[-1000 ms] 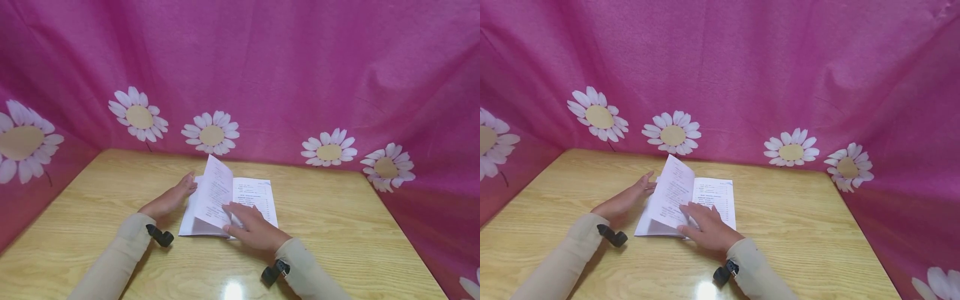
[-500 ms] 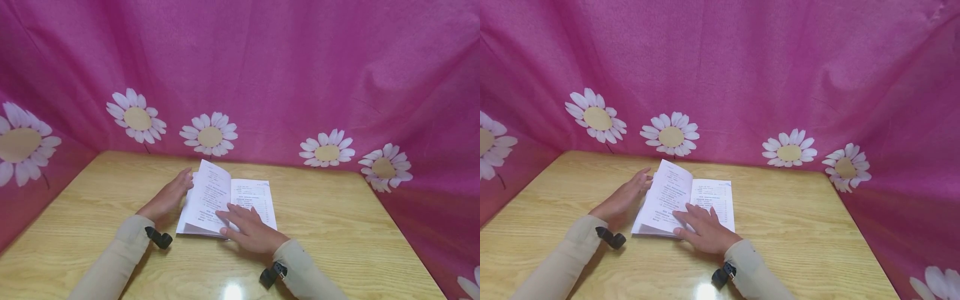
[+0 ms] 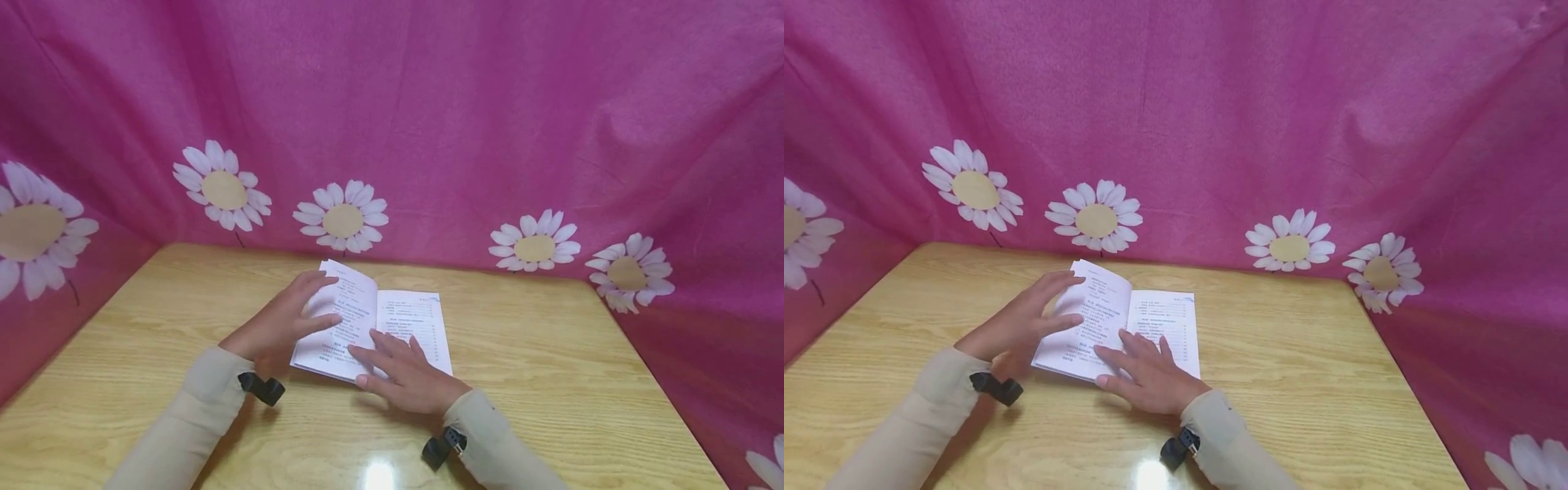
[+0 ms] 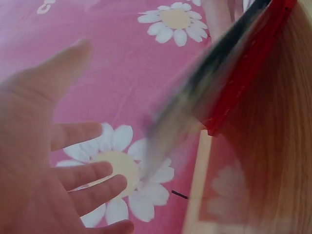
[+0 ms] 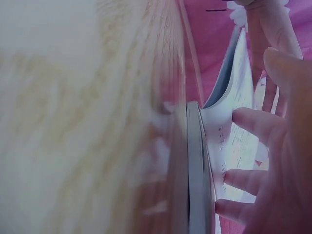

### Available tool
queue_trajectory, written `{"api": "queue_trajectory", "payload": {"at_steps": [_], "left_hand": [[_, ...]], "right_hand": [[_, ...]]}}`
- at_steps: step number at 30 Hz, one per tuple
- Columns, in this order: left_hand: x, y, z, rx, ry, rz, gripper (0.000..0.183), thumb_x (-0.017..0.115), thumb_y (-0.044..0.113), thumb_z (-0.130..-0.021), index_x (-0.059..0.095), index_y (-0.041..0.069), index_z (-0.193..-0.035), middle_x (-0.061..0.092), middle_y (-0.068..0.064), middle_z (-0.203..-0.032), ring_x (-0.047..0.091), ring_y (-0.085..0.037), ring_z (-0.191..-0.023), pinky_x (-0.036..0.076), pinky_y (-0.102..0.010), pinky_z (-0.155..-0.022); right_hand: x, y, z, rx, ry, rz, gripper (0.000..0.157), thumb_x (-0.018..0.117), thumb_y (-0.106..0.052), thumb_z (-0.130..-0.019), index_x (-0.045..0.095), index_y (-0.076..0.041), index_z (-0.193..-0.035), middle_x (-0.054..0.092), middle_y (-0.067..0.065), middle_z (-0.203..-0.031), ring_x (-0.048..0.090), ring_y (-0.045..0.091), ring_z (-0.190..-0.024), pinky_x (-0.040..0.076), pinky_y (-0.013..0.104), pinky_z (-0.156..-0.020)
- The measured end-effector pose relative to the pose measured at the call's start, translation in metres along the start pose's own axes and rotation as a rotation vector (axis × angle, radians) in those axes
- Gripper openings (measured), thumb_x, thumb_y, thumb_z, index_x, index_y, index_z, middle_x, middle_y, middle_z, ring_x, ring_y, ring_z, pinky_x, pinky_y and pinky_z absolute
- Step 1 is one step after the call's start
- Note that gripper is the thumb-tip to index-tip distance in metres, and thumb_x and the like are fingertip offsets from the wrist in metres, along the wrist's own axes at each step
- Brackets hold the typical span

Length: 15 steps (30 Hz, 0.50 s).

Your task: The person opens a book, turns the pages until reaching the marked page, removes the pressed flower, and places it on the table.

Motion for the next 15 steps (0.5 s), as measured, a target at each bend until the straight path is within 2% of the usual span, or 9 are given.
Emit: {"api": "queue_trajectory", "payload": {"at_steps": [4, 7, 11, 15], "left_hand": [[0.009, 0.008, -0.001, 0.065, -0.06, -0.131, 0.081, 0.076, 0.05, -0.077, 0.045, 0.015, -0.144, 0.025, -0.013, -0.157, 0.023, -0.036, -0.142, 0.024, -0.065, -0.106], [0.017, 0.007, 0.0, 0.087, -0.123, -0.19, 0.085, 0.08, 0.048, -0.074, 0.045, 0.012, -0.143, 0.025, -0.015, -0.157, 0.018, -0.038, -0.144, 0.018, -0.067, -0.108], [0.028, 0.0, 0.003, 0.044, -0.208, -0.2, 0.092, 0.082, 0.046, -0.072, 0.04, 0.013, -0.147, 0.02, -0.015, -0.159, 0.009, -0.039, -0.146, 0.006, -0.068, -0.109], [0.036, -0.007, 0.005, -0.023, -0.25, -0.22, 0.096, 0.083, 0.048, -0.07, 0.037, 0.018, -0.149, 0.018, -0.013, -0.16, 0.005, -0.04, -0.146, 0.0, -0.068, -0.109]], "right_hand": [[0.001, 0.0, 0.0, 0.0, -0.004, 0.018, 0.059, 0.026, -0.068, -0.095, 0.028, -0.045, -0.149, 0.014, 0.002, -0.161, 0.009, 0.019, -0.148, 0.002, 0.061, -0.112], [0.002, 0.0, -0.001, 0.014, -0.012, 0.035, 0.059, 0.025, -0.07, -0.094, 0.027, -0.047, -0.149, 0.013, 0.002, -0.161, 0.008, 0.02, -0.148, 0.001, 0.062, -0.112], [0.003, -0.001, -0.002, 0.019, -0.021, 0.063, 0.061, 0.023, -0.072, -0.093, 0.026, -0.047, -0.149, 0.012, 0.003, -0.162, 0.008, 0.024, -0.148, 0.002, 0.064, -0.111], [0.003, -0.002, -0.004, 0.016, -0.021, 0.086, 0.062, 0.022, -0.073, -0.092, 0.026, -0.047, -0.149, 0.011, 0.004, -0.162, 0.01, 0.028, -0.147, 0.004, 0.065, -0.111]]}}
Point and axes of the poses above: each hand's wrist, its own z-axis away from the middle knuckle, its own x-axis out of the palm, y = z × x, the point moved 7 cm from there along -z, towards the middle knuckle
